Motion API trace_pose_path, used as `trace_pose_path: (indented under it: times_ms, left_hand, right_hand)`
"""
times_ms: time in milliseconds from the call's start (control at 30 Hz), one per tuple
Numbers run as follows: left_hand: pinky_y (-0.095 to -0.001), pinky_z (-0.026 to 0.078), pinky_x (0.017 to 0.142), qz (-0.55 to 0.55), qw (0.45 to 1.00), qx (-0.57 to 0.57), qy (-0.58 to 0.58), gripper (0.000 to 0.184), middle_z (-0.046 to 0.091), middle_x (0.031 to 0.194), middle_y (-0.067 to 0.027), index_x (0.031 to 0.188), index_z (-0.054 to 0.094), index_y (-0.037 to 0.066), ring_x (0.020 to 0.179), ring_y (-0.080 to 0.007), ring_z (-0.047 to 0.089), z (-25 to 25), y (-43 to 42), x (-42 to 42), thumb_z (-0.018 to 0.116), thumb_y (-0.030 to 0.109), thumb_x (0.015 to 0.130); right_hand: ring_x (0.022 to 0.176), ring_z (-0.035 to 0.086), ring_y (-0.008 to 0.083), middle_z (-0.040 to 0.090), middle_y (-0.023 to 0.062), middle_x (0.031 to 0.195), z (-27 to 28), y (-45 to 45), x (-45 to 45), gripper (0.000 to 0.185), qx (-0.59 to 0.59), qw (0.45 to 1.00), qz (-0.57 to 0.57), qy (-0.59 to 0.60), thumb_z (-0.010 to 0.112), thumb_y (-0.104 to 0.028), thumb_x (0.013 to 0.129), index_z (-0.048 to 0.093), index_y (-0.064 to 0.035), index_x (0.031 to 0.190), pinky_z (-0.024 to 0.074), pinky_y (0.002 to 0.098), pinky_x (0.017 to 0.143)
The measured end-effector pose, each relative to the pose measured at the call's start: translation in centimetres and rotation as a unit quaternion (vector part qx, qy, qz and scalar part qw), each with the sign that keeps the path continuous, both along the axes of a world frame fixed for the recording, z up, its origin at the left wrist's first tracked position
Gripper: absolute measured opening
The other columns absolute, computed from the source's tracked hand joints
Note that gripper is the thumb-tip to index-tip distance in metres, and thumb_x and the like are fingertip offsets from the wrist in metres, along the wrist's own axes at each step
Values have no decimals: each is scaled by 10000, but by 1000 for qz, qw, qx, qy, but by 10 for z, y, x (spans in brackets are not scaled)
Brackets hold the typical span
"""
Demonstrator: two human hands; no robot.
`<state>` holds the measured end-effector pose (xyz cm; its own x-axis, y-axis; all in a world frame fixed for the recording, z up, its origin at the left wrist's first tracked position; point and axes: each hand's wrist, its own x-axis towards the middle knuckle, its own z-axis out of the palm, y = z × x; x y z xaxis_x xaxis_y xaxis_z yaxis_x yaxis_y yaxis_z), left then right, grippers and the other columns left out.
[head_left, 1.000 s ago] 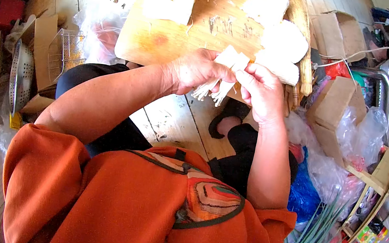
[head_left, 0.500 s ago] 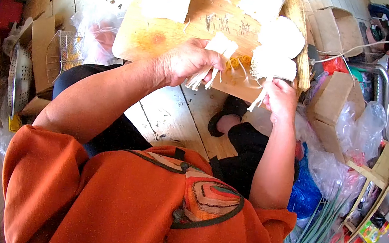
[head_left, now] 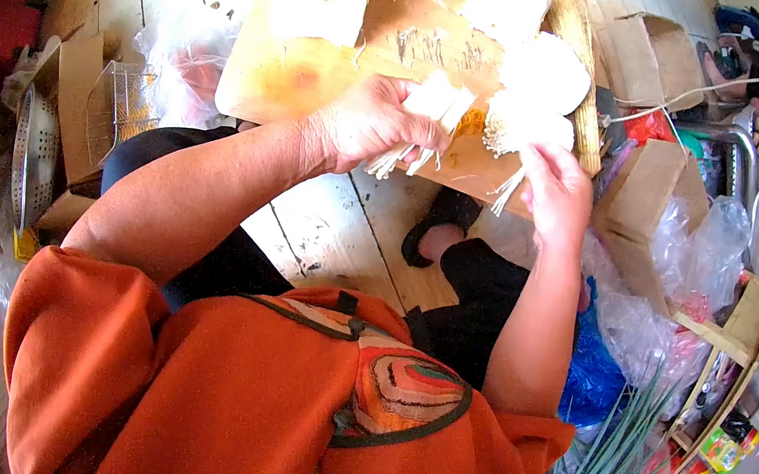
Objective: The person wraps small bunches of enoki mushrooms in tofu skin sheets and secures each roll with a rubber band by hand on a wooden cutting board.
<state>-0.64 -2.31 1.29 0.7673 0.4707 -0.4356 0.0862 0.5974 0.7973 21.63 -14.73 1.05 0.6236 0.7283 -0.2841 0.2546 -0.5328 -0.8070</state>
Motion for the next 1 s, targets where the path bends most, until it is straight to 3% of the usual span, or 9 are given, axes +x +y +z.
trace_pose_path:
  times_ms: [33, 133, 267, 367, 433, 600, 867, 1000]
  left_hand:
    - [-248, 483, 570, -20, 999, 22, 28, 222, 623, 758, -39, 918, 615, 24, 617, -124, 578, -2, -2, 2, 743, 109, 759]
    - [-243, 481, 583, -51, 998, 12, 23, 245, 623, 773, -40, 959, 616, 17, 635, -116, 574, -8, -8, 4, 744, 89, 764]
    - [-239, 481, 618, -49, 997, -52, -28, 240, 627, 804, -40, 982, 622, 15, 675, -117, 579, -2, -7, 2, 731, 105, 788]
    - [-234, 482, 634, -55, 986, -137, -75, 236, 627, 819, -43, 997, 617, 16, 681, -122, 581, 4, 1, -2, 703, 150, 823]
    - [-236, 487, 639, -65, 987, -122, -84, 258, 625, 818, -37, 1014, 614, 34, 688, -125, 586, 2, 2, -4, 688, 216, 847]
    - [-240, 480, 665, -96, 968, -167, -159, 275, 622, 843, -10, 1033, 625, 65, 709, -110, 578, -5, 0, -5, 701, 253, 847]
    - [-261, 480, 713, -80, 985, -115, -96, 297, 634, 887, -10, 1038, 647, 74, 774, -107, 584, -3, -5, -4, 732, 253, 816]
    - [-285, 483, 797, -68, 985, -115, -105, 336, 642, 919, -26, 1091, 627, 49, 842, -116, 600, 4, -7, -2, 722, 224, 820]
  right_hand:
    - [567, 539, 69, 623, -1, 737, 20, 8, -20, 240, 58, 989, 19, 133, 721, -200, 796, 676, -35, 963, 420, 211, 483]
    - [533, 498, 46, 609, -4, 733, 30, 22, -50, 207, 79, 963, 98, 238, 719, -127, 815, 643, -11, 969, 389, 199, 461]
    - [514, 482, 37, 597, -11, 708, 27, 30, -54, 155, 89, 959, 115, 242, 687, -114, 838, 642, -13, 945, 368, 185, 443]
    - [509, 479, 33, 600, -10, 711, 35, 32, -46, 142, 85, 933, 102, 333, 673, -121, 847, 644, -18, 940, 349, 179, 427]
    - [506, 475, 31, 596, -16, 708, 38, 31, -45, 139, 96, 908, 121, 390, 670, -128, 848, 648, -25, 939, 334, 177, 416]
    - [518, 473, 25, 610, -11, 729, 41, 33, -56, 134, 92, 921, 134, 355, 678, -111, 841, 649, -18, 933, 341, 167, 438]
    - [643, 551, 52, 619, 3, 749, 33, 33, -66, 147, 175, 962, 135, 160, 695, -65, 832, 600, -17, 933, 450, 192, 547]
    - [632, 559, 56, 615, 16, 750, 32, 33, -68, 180, 181, 956, 143, 184, 691, -65, 838, 578, -12, 967, 455, 197, 545]
